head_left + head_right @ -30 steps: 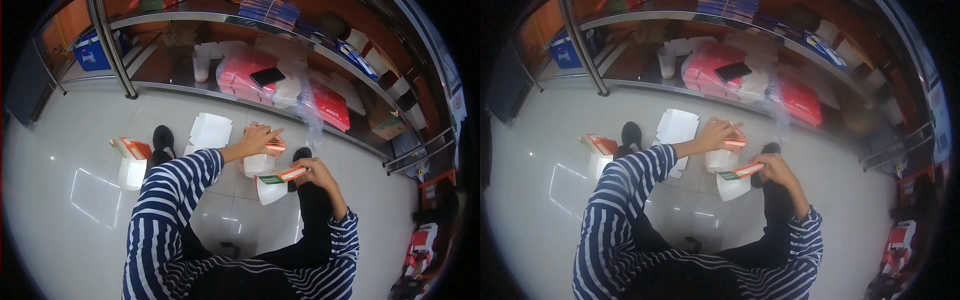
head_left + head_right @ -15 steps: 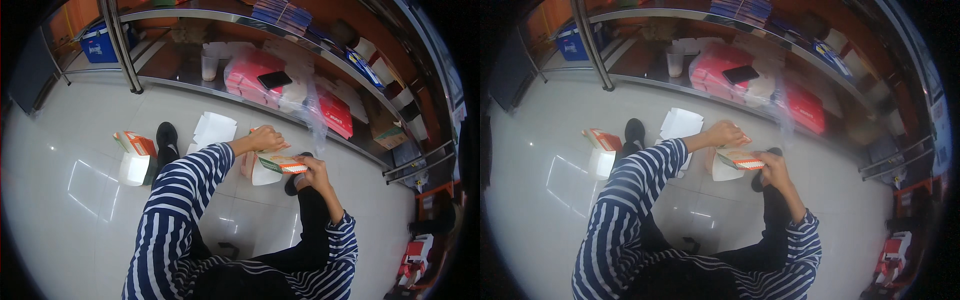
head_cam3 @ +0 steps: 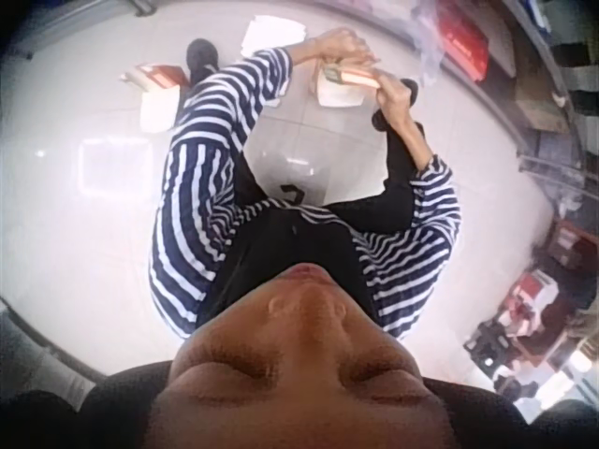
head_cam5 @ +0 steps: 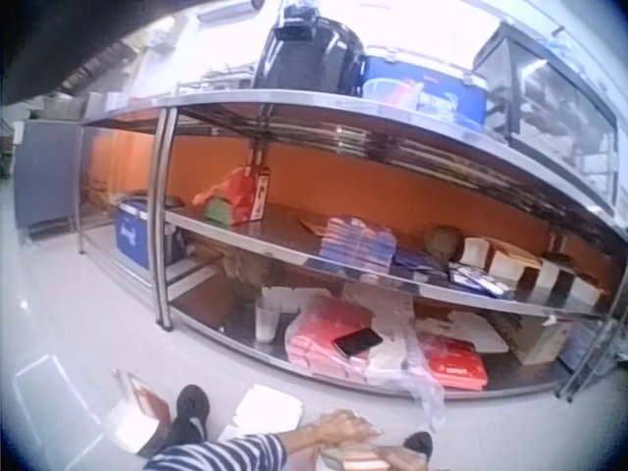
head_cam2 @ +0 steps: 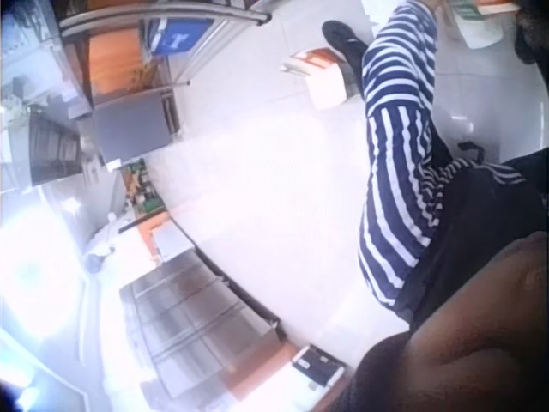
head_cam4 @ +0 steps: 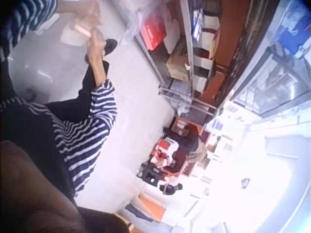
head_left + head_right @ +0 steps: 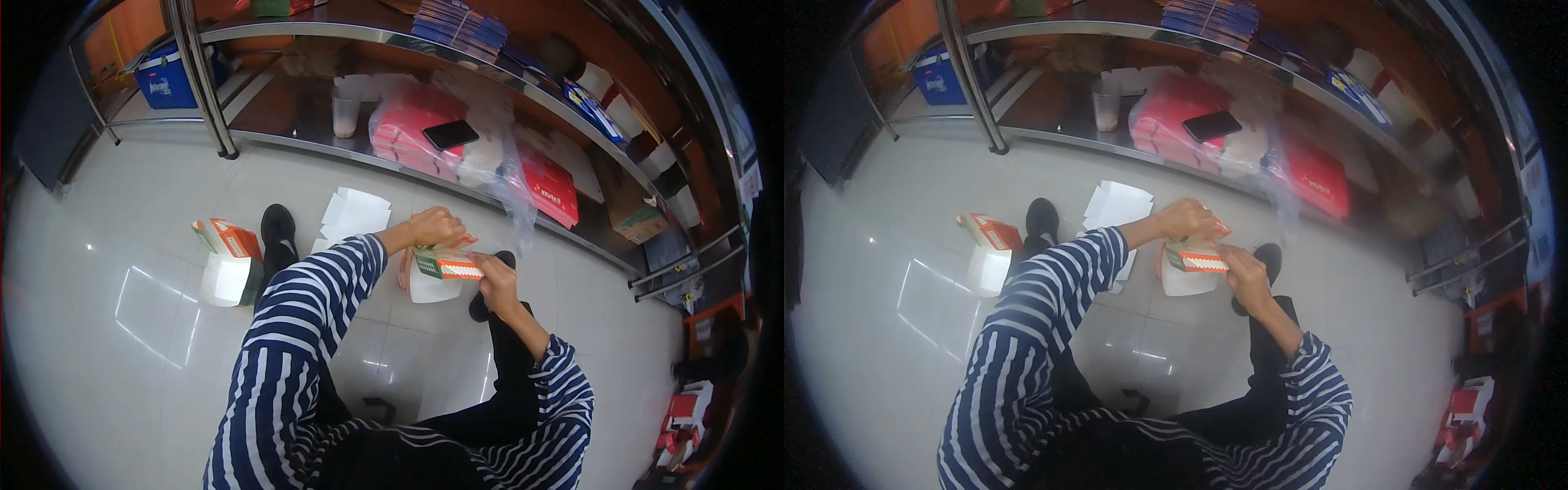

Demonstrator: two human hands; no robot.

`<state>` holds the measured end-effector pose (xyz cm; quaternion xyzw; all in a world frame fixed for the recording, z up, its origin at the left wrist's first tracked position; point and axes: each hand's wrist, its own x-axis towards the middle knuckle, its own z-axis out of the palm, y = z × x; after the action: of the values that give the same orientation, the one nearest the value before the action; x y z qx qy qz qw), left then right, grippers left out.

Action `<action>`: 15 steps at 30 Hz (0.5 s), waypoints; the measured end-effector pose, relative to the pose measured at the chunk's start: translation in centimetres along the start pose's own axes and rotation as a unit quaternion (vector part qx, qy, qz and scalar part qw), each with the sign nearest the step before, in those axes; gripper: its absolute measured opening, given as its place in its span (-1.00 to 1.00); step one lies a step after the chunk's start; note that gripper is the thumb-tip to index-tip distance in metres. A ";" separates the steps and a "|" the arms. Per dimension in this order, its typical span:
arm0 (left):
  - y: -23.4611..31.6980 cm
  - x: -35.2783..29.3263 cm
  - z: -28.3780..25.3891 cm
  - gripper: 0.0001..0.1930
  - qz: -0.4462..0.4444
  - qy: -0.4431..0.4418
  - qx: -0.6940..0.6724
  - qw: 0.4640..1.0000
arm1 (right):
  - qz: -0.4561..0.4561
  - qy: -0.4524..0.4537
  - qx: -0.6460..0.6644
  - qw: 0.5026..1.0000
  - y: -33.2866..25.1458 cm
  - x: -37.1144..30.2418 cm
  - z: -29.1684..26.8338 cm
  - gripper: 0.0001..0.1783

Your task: The person sits on the floor and folds flat, colorful cardboard pieces into small boxes. They manipulate the flaps and tabs to form the box structure and stack the finished boxes on the floor.

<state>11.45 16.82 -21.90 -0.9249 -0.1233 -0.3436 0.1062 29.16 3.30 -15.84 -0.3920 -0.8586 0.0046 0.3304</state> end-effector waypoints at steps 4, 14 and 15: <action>-0.1 0.0 0.3 -0.88 0.002 0.018 0.002 1.000 | -0.038 0.007 -0.012 0.999 0.9 -1.0 1.0 -0.49; 0.3 0.4 0.0 -0.82 -0.002 0.082 -0.020 0.996 | 0.393 0.094 0.026 0.914 3.2 -5.1 8.9 -0.50; 0.2 0.6 0.0 -0.82 0.000 0.083 -0.026 0.996 | 0.509 0.066 -0.008 0.858 3.5 -5.7 10.0 -0.45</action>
<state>11.92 16.69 -21.50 -0.8958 -0.1049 -0.4220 0.0923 28.47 4.39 -27.80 -0.7764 -0.5155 0.1391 0.3350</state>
